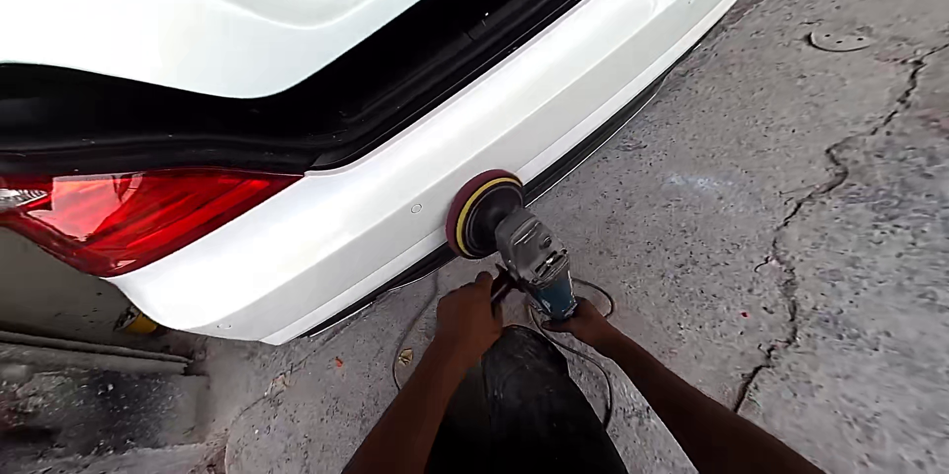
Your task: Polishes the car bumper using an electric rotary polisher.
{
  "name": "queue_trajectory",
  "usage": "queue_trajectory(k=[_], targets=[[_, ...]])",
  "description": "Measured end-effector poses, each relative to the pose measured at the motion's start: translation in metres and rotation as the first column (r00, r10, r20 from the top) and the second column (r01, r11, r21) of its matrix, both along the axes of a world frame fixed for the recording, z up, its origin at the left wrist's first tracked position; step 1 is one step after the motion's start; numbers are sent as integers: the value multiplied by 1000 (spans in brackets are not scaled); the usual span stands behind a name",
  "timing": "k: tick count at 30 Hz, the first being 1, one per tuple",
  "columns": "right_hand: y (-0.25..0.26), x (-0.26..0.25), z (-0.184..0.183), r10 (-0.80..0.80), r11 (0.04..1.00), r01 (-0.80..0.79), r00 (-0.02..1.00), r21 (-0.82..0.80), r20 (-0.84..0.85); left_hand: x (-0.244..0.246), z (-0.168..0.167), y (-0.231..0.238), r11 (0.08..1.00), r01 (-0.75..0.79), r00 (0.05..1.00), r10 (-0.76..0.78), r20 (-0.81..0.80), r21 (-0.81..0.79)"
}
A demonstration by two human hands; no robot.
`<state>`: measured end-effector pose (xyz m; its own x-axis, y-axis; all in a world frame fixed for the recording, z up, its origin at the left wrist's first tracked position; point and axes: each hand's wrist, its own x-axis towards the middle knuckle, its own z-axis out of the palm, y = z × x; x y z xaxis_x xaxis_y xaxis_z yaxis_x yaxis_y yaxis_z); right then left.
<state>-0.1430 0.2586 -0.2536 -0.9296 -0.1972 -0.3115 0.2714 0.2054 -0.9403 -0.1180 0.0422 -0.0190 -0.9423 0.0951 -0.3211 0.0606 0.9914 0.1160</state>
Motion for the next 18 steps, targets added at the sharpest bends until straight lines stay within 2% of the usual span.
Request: queue_trajectory(k=[2,4,6,8,11,13,16,18], targets=[[-10,2,-2,188,960,-163,978,226,-94,43,-41,-39,980,-192,981,194,-26,52],[-24,-1,14,356,854,-263,925,448,-136,80,-87,-75,935,-304,913,341,-222,184],[-36,3,29,461,770,-327,879,548,-124,115,-122,-92,875,-357,815,463,-349,326],[-44,-8,35,500,754,-326,848,570,-176,122,-131,-94,837,-391,758,529,-381,384],[-40,-21,20,473,781,-294,854,551,-215,109,-128,-79,845,-407,770,522,-367,346],[-26,-27,4,401,828,-270,898,491,-182,85,-115,-61,906,-346,837,416,-356,245],[5,-30,-20,217,933,-178,971,314,-96,28,-70,-16,978,-196,967,205,-149,72],[20,-33,-24,52,988,-45,998,147,-39,-13,-42,17,997,-69,997,69,-42,18]])
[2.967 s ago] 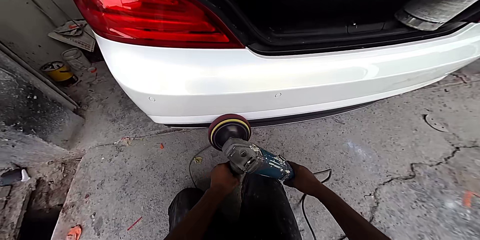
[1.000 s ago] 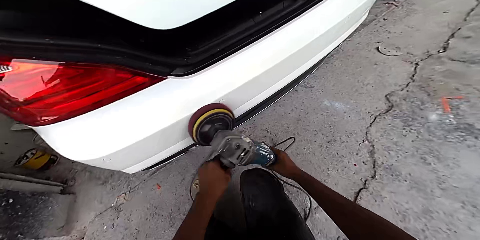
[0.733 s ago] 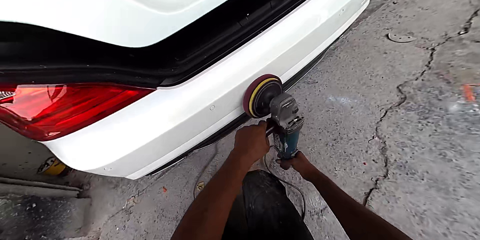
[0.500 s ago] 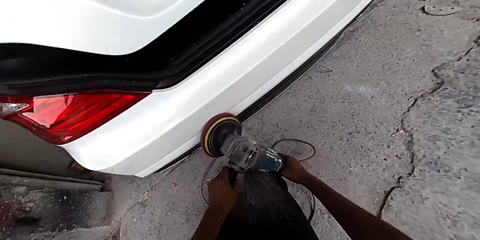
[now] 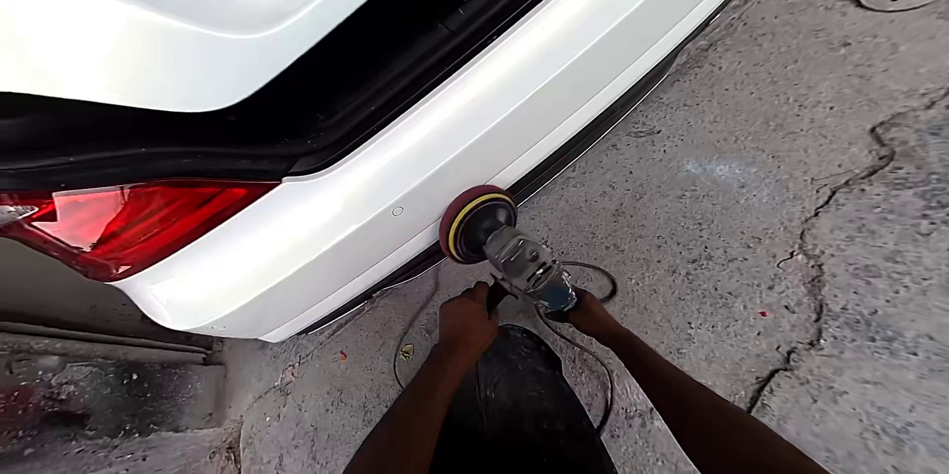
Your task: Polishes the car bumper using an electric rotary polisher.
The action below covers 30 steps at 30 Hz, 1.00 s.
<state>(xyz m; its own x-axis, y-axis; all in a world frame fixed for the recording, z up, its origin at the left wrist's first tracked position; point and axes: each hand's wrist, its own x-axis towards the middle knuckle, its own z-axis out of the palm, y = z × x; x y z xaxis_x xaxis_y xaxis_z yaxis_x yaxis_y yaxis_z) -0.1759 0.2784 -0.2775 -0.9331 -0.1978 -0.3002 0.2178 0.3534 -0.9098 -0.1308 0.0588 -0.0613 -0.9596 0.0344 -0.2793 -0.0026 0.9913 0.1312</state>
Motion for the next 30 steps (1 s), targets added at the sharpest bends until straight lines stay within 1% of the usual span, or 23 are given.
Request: queue_trajectory(k=[1,3,4,6,8,11,13,15,16,17,19,20,22,24,25,26,27,29,30], targets=[[4,0,1,-78,995,80,996,-60,31,-15,9,14,998,58,998,-58,4,-6],[13,-8,2,-173,977,179,983,-116,59,-32,16,31,990,144,987,-144,-67,2],[15,-15,-1,-180,975,184,983,-120,44,-35,14,32,987,162,982,-161,-99,3],[11,-29,-6,-129,989,126,991,-82,-34,-32,5,19,988,154,978,-155,-142,-14],[-8,-35,-5,-52,998,47,990,-40,-131,-19,-7,-8,993,115,973,-120,-199,-38],[-58,-44,3,28,1000,-28,954,7,-299,12,-19,-65,998,24,936,-45,-349,-63],[-96,-44,17,90,994,-54,907,100,-411,37,-16,-102,989,-129,943,102,-316,-65],[-126,-44,42,216,962,-114,874,249,-435,56,-21,-140,968,-247,917,222,-330,-34],[-140,-39,50,277,937,-144,860,317,-429,67,-26,-155,962,-272,895,250,-368,-8],[-150,-37,57,316,919,-158,843,362,-435,73,-28,-165,958,-286,873,270,-407,21],[-159,-38,65,344,908,-172,827,382,-445,76,-28,-170,954,-298,852,282,-441,33],[-158,-36,65,363,900,-201,838,388,-408,78,-26,-166,950,-310,861,292,-417,26],[-144,-37,59,348,903,-203,863,379,-367,68,-23,-149,942,-335,894,316,-319,-6],[-113,-41,47,281,921,-151,896,360,-344,46,-18,-115,942,-331,932,318,-172,-58],[-93,-43,39,245,928,-125,914,350,-324,34,-15,-96,951,-299,950,290,-112,-77],[-72,-48,31,206,941,-101,929,323,-309,20,-13,-76,966,-244,967,237,-93,-80],[-51,-53,23,161,957,-77,943,279,-292,7,-12,-57,982,-176,978,167,-122,-67],[-12,-61,10,42,994,-15,968,110,-246,-20,-2,-19,999,-40,979,33,-199,-31],[5,-64,10,-11,1000,17,974,23,-225,-32,9,2,999,10,982,-16,-187,-34]])
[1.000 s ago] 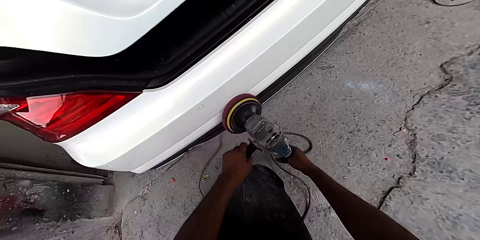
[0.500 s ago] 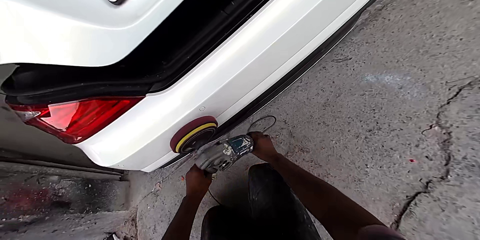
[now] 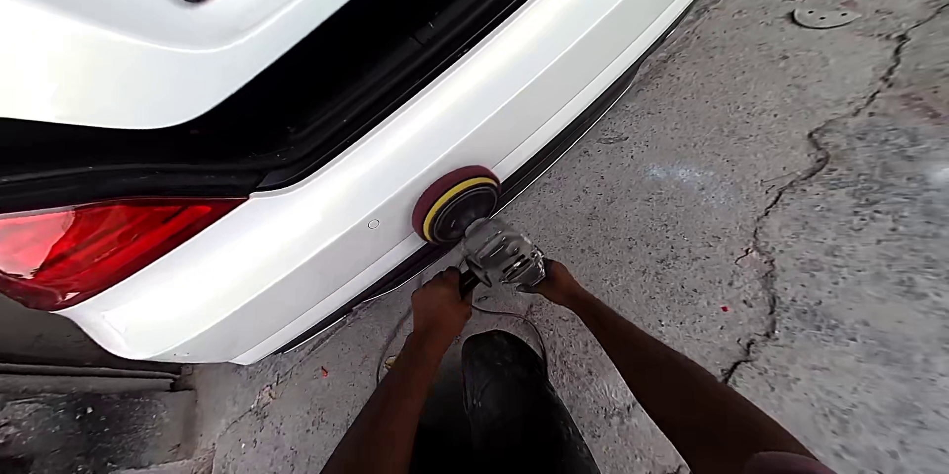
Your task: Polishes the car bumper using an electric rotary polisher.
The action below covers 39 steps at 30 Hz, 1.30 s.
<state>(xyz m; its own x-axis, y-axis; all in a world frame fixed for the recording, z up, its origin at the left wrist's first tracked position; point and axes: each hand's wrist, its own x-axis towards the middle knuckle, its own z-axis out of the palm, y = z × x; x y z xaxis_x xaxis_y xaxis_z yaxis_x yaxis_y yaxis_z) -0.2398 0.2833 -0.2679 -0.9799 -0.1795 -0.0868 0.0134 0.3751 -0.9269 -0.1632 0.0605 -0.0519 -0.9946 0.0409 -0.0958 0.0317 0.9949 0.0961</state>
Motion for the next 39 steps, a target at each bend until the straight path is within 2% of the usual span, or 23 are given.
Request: queue_trajectory(k=[2,4,7,9,11,13,14,17,20,22,24,26,28,29,31,33,36,39], targets=[[22,6,25,-63,985,74,995,-155,74,-21,29,35,994,110,994,-110,8,5],[33,7,54,-98,965,132,983,-227,152,-40,54,58,975,222,975,-222,-25,-1],[36,10,52,-57,964,109,976,-244,210,-36,61,57,968,252,967,-252,-45,-11],[29,13,41,38,983,-3,981,-182,188,-8,49,32,988,156,987,-156,-32,6],[5,22,45,172,985,-175,976,9,132,34,28,-14,999,-4,997,9,-80,54],[-24,35,63,303,916,-302,952,264,40,77,0,-65,983,-107,961,141,-239,150],[-37,43,75,368,875,-343,930,342,-9,99,-11,-87,966,-147,930,209,-302,213],[-69,58,102,459,862,-391,871,323,-172,145,-22,-121,887,-235,826,397,-400,397],[-83,61,107,432,882,-350,869,314,-243,156,-19,-125,853,-259,782,460,-419,453],[-75,62,106,390,902,-313,886,298,-250,147,-5,-115,892,-239,806,403,-434,384],[-58,66,99,318,936,-267,921,229,-226,130,14,-99,944,-155,844,280,-458,292],[-39,68,86,170,985,-158,967,75,-190,101,39,-73,973,12,869,104,-484,232],[-17,66,77,36,988,-51,994,-148,-103,57,68,-35,957,228,838,-101,-537,177],[-8,63,78,-6,960,-8,999,-281,-50,33,84,-12,942,314,802,-197,-564,118],[1,52,90,-68,842,100,995,-530,79,-16,119,39,908,417,735,-364,-572,-42],[11,42,103,-97,700,199,978,-686,185,-57,157,95,855,501,737,-504,-450,-135],[25,37,129,-71,557,303,945,-773,319,-99,207,170,805,554,780,-591,-206,-215],[10,55,151,10,436,384,902,-814,431,-109,236,200,776,572,797,-602,-44,-265]])
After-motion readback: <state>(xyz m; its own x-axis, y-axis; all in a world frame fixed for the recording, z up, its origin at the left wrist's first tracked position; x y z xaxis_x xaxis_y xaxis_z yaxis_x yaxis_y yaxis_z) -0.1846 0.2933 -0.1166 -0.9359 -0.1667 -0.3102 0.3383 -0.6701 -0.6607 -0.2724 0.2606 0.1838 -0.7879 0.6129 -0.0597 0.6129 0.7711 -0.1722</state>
